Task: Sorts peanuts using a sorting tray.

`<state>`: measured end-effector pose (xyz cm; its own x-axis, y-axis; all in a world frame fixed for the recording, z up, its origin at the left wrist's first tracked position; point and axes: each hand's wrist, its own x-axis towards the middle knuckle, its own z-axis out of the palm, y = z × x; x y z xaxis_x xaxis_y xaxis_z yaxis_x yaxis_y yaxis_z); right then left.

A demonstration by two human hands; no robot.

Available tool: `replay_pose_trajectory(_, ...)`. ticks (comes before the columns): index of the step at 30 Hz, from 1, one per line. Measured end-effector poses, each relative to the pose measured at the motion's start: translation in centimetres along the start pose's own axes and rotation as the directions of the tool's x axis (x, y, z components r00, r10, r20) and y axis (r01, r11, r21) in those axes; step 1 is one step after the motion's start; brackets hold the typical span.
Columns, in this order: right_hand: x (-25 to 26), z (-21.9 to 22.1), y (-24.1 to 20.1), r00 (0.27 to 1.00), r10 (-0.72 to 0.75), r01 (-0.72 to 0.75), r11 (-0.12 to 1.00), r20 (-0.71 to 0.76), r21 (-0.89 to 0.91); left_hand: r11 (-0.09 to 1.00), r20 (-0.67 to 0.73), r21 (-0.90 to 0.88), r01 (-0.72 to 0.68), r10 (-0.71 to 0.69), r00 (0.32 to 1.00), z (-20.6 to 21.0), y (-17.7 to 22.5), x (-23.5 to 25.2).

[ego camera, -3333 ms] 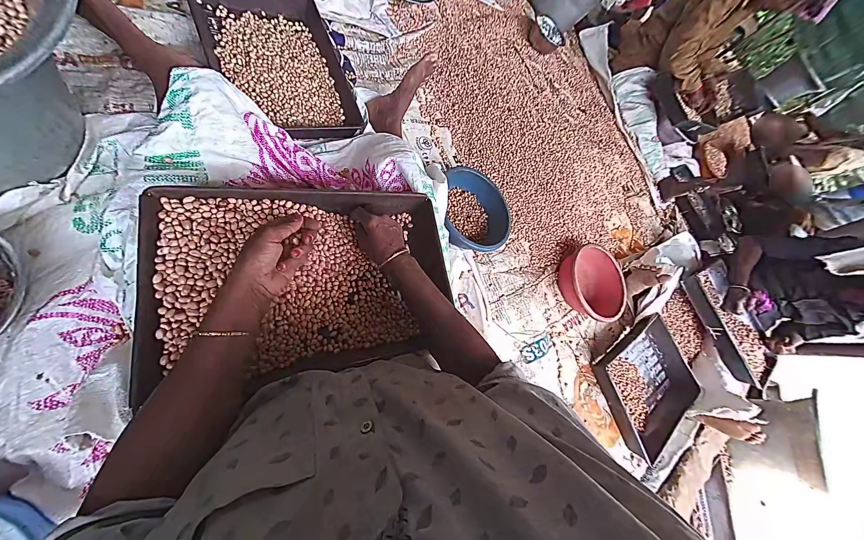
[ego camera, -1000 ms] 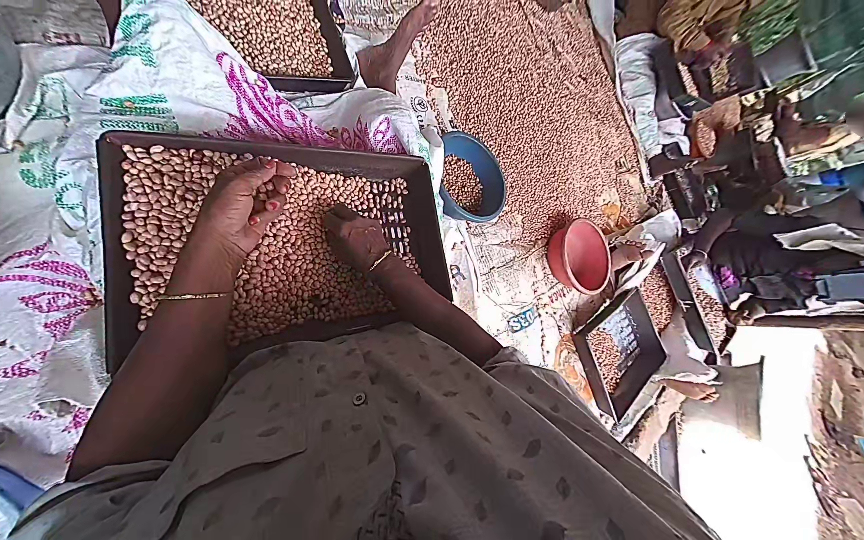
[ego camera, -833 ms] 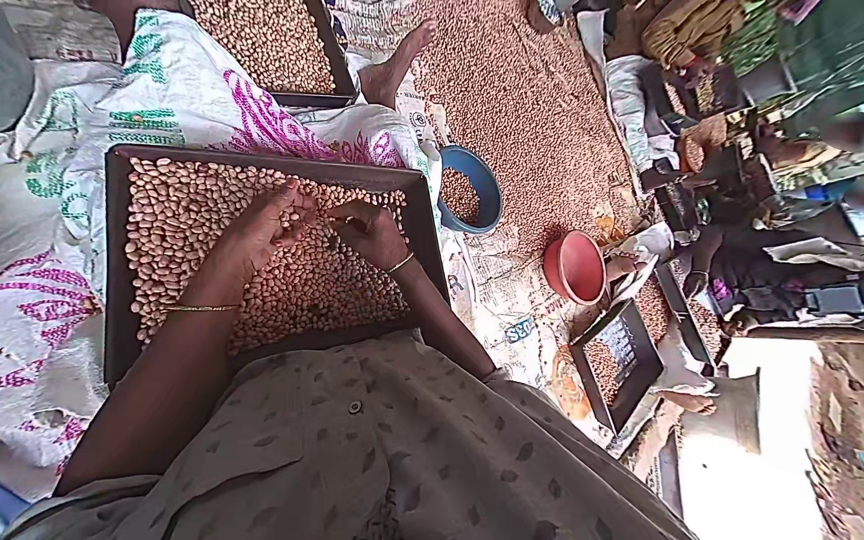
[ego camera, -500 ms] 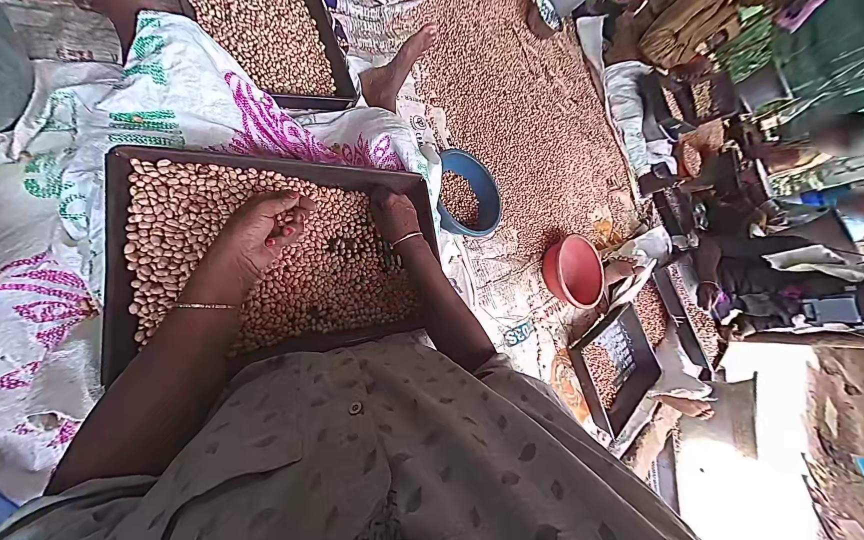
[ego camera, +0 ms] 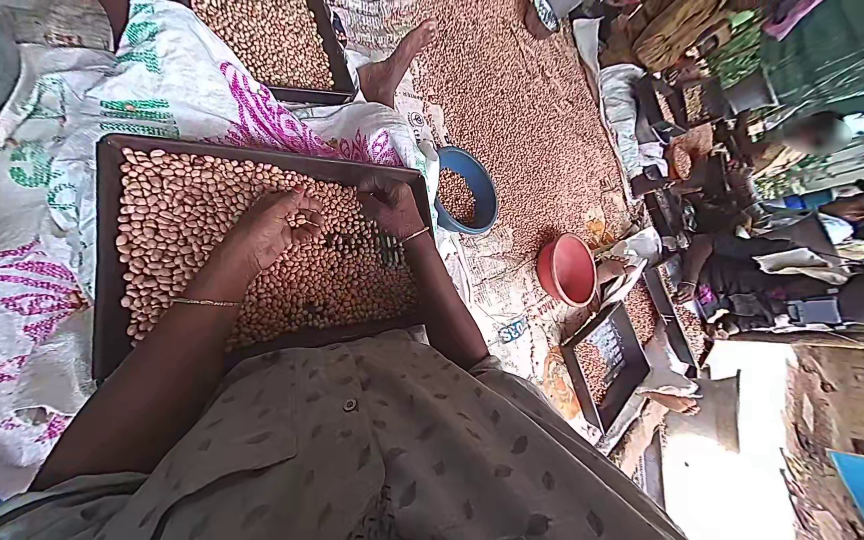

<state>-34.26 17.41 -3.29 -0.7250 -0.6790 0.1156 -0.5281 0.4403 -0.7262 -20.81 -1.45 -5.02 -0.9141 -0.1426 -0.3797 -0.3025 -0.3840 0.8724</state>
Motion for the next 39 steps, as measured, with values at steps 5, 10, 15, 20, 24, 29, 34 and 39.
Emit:
replay_pose_trajectory(5,1.0,0.0,0.3,0.996,-0.048,0.063,0.977,0.078,-0.204,0.988,0.022,-0.092,0.125,-0.123,0.992,0.7,0.0,-0.4)
replay_pose_trajectory(10,1.2,1.6,2.1,0.974,0.211,-0.143,0.856,0.083,-0.497,0.952,-0.053,-0.306,0.012,-0.03,0.998,-0.4,0.9,-0.6)
replay_pose_trajectory(15,0.9,2.1,2.1,0.979,0.197,-0.146,0.854,0.052,-0.499,0.927,-0.121,-0.356,-0.116,0.077,0.99,-1.6,1.3,-0.5)
replay_pose_trajectory(20,1.0,2.6,1.6,0.968,0.249,-0.211,0.821,0.001,-0.53,0.936,-0.148,-0.329,-0.123,0.077,0.986,-1.4,1.3,-0.6)
replay_pose_trajectory(24,1.0,3.6,0.0,0.941,0.328,-0.312,0.73,-0.089,-0.608,0.948,-0.139,-0.295,-0.123,0.085,0.987,-1.5,1.3,-0.5)
replay_pose_trajectory(29,1.8,3.8,-1.1,0.915,0.402,-0.316,0.643,-0.043,-0.697,0.96,-0.109,-0.255,-0.116,0.09,0.99,-1.4,0.7,-0.4)
replay_pose_trajectory(34,1.4,3.9,-1.7,0.914,0.401,-0.325,0.64,-0.057,-0.697,0.968,-0.096,-0.23,-0.1,0.079,0.992,-0.9,1.0,-0.6)
replay_pose_trajectory(39,1.6,3.8,-1.4,0.922,0.382,-0.318,0.664,-0.059,-0.677,0.989,-0.085,-0.129,-0.073,0.062,0.994,-0.8,1.0,-0.6)
